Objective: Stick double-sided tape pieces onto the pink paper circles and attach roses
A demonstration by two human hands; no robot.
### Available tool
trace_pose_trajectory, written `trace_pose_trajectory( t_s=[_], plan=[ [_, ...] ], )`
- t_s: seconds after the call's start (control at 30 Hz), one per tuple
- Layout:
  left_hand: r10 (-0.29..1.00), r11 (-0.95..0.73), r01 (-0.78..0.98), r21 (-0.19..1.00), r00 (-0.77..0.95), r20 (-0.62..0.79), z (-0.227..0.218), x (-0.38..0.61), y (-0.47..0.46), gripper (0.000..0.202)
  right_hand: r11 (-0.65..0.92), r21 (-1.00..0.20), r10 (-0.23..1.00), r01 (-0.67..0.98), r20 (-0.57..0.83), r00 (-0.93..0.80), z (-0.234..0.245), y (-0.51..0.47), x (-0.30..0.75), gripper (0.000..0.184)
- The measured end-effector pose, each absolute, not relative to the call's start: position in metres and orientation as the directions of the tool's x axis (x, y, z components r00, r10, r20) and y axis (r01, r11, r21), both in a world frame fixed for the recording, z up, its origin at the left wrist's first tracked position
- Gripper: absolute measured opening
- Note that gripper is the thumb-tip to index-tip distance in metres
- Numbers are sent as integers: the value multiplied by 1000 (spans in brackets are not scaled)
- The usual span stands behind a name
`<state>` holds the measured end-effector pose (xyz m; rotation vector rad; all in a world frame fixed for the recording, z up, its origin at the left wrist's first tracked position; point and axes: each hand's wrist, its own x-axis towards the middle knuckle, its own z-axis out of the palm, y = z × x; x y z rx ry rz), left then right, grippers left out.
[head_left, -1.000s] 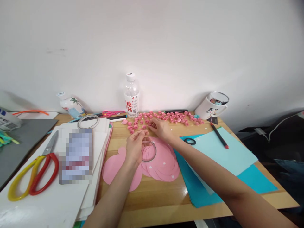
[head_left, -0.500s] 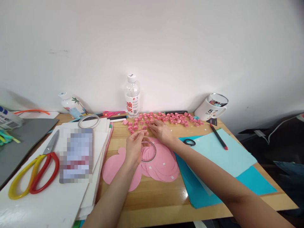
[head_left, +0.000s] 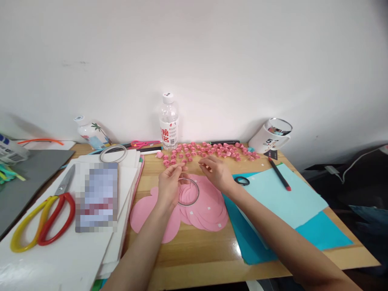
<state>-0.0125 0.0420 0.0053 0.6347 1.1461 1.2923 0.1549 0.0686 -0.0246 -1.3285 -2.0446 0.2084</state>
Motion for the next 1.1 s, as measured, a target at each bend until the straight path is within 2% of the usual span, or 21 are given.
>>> trace_pose_trajectory(
  t_s=[0.17, 0.27, 0.37, 0.53, 0.63, 0.77, 0.83, 0.9, 1.1],
  plan=[
    [986, 128, -172, 977, -81, -143, 3, -12, 41, 21, 430, -630, 895, 647, 391, -214, -17, 27, 161, 15],
    [998, 53, 50, 997, 28, -54, 1, -11, 39, 21, 414, -706, 909, 574, 354, -221, -18, 16, 164, 16],
    [987, -71, 249, 966, 159, 32, -1, -10, 37, 23, 396, -737, 917, 548, 348, -195, -23, 16, 169, 19],
    [941, -173, 503, 847, 338, -9, 2, -10, 34, 24, 379, -727, 924, 573, 272, -267, -25, 17, 178, 21],
    [945, -200, 636, 746, 325, -24, 4, -10, 32, 24, 375, -674, 925, 636, 222, -310, -21, 14, 182, 27],
    [965, -200, 711, 675, 264, 8, 2, -10, 31, 26, 343, -631, 929, 696, 117, -351, -18, 10, 182, 50],
    [968, -199, 753, 627, 251, 6, 0, -11, 31, 27, 323, -634, 936, 702, 103, -338, -18, 10, 181, 54],
    [970, -195, 818, 541, 244, -18, 0, -11, 31, 26, 309, -660, 942, 685, 110, -318, -20, 10, 180, 52],
    [979, -169, 941, 293, 193, -58, 4, -11, 30, 31, 272, -798, 957, 537, 168, -236, -29, 15, 181, 30]
  ],
)
